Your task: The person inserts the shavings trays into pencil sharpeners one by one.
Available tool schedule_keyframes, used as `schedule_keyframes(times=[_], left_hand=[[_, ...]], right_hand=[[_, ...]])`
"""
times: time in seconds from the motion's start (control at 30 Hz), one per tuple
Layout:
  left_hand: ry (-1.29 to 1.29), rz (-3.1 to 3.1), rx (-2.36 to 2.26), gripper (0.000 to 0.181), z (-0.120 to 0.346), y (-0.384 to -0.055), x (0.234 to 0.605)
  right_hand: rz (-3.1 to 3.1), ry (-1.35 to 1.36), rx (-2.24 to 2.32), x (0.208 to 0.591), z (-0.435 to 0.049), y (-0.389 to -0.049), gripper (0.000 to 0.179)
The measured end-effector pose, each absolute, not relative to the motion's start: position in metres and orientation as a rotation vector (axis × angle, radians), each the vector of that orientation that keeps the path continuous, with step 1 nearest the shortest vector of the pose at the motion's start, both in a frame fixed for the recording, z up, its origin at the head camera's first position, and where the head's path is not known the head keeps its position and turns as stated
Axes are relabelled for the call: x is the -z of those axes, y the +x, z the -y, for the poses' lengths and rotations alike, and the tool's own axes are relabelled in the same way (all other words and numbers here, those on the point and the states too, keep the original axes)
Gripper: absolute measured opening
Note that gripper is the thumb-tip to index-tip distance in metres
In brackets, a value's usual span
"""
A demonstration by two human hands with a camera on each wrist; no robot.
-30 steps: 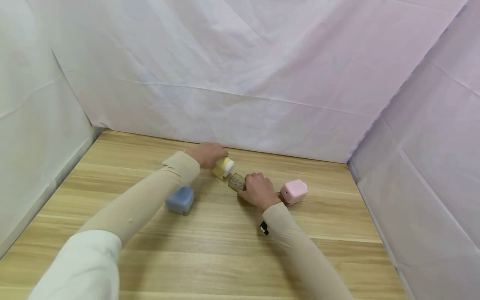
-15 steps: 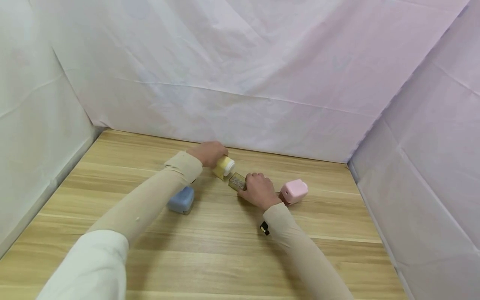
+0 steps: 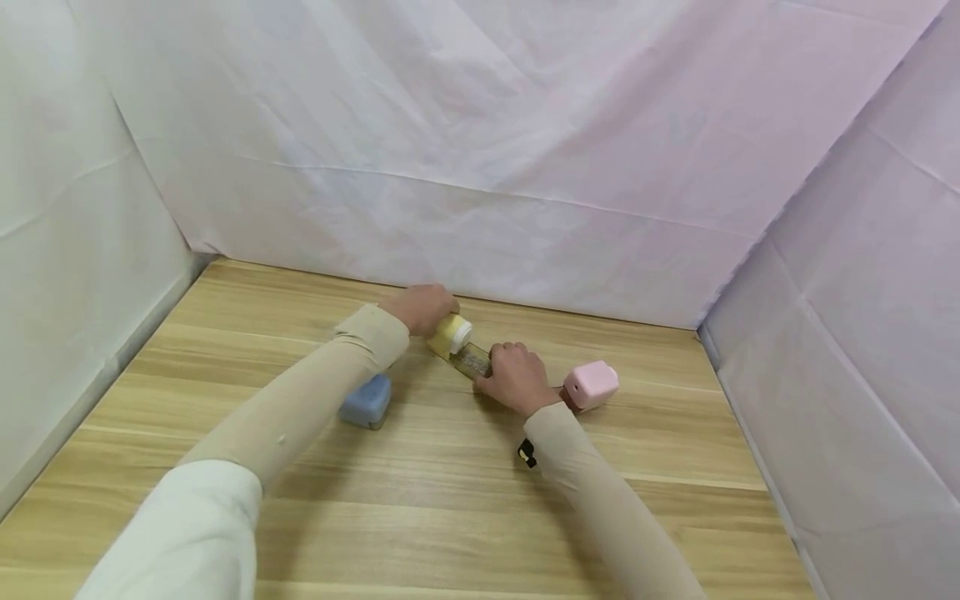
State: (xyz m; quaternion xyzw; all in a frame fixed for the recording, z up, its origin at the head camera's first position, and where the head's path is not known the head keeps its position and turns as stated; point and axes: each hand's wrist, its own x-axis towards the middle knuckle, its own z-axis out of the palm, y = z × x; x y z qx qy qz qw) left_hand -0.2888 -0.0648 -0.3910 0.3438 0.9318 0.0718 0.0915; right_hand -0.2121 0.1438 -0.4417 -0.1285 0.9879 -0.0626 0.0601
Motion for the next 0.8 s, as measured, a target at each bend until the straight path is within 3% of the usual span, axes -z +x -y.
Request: schedule_keyframes(times=[0.8], left_hand=[[1.038, -2.769, -0.199, 0.035, 0.067, -0.29, 0.391]], right_hand=[[-2.948, -0.403, 0.345, 0.436, -0.131, -0.227, 0.033]])
